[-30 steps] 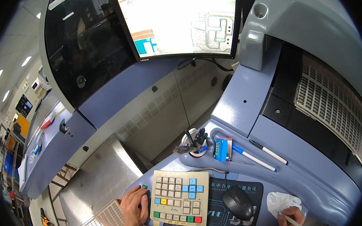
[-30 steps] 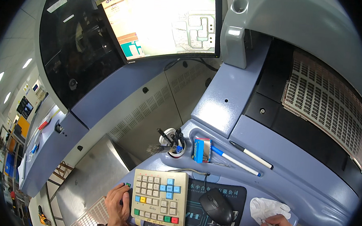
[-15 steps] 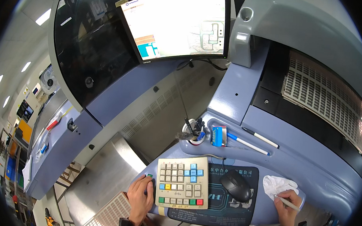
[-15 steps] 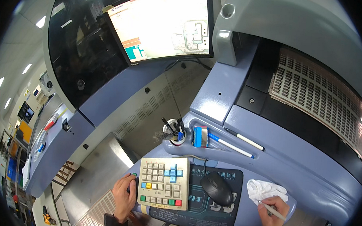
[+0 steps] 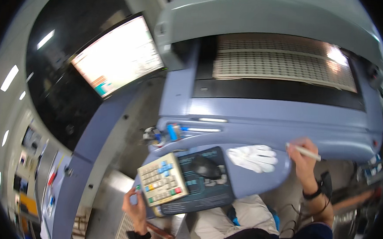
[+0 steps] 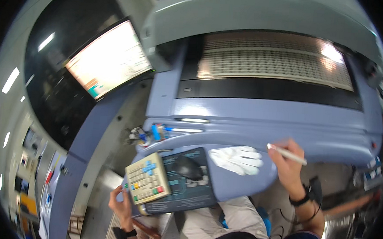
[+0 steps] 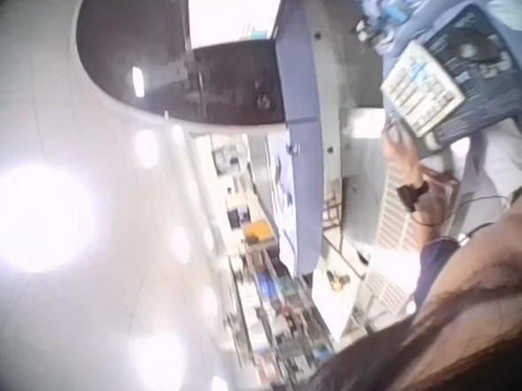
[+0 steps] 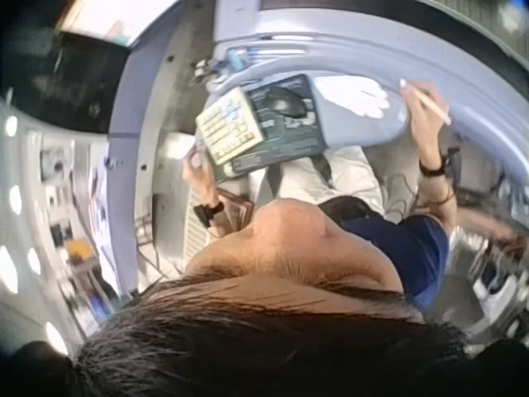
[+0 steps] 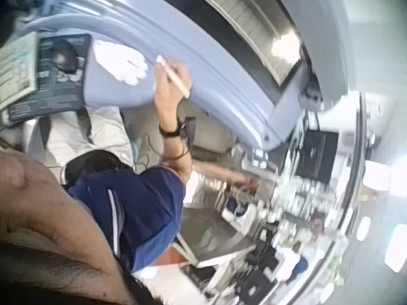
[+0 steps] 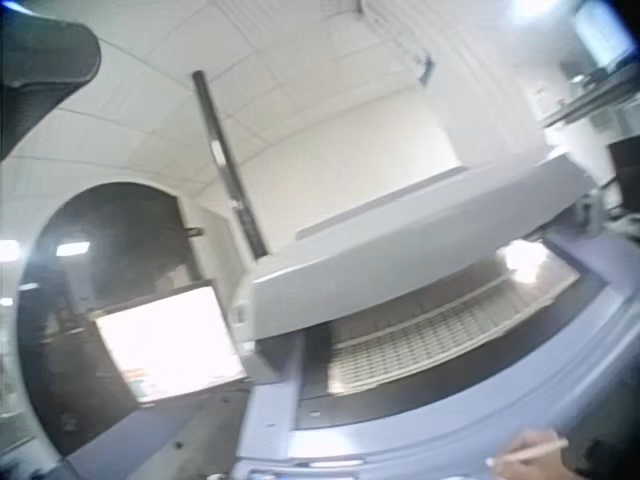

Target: Operating an industrial inspection or fabrication machine by interacting with a control panel and handling metal components.

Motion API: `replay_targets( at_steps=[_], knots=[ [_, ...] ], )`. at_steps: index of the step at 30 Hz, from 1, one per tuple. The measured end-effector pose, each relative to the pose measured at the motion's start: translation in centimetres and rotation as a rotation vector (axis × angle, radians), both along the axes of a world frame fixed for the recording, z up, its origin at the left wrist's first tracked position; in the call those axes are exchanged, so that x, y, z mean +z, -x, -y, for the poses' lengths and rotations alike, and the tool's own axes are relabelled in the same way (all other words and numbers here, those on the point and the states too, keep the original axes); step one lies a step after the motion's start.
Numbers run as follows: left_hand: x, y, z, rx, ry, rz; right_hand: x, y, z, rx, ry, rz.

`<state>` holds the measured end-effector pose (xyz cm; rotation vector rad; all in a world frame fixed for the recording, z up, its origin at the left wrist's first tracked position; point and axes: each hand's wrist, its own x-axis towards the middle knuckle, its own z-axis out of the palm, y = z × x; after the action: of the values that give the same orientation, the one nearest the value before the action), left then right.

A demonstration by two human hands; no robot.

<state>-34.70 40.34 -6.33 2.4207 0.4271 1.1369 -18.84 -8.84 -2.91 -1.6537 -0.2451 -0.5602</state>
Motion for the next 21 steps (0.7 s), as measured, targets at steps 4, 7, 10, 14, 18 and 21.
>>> replay_targets(
  at_steps=[4,7,10,14,18,21],
  knots=[
    [4.0,-1.3,5.7,-0.130,-0.043,0.099,4.3,-4.9,10.5,-0.178,0.026,0.093],
    [7.5,-4.3,12.6,-0.382,-0.113,0.095,7.2,-11.6,18.4,-0.270,-0.225,0.114],
    [9.5,-11.3,22.8,-0.781,-0.093,0.076,8.2,-17.4,28.2,-0.443,-0.276,0.140],
    [10.7,-22.6,35.4,-1.008,-0.257,0.069,8.4,-23.0,34.3,-0.774,0.023,0.064],
    [8.9,-32.6,41.2,-0.816,-0.470,0.143,6.5,-30.9,38.2,-1.069,0.199,0.100],
    [8.0,-36.4,41.5,-0.750,-0.455,0.207,5.0,-33.9,42.1,-1.464,1.290,0.111]
  ],
)
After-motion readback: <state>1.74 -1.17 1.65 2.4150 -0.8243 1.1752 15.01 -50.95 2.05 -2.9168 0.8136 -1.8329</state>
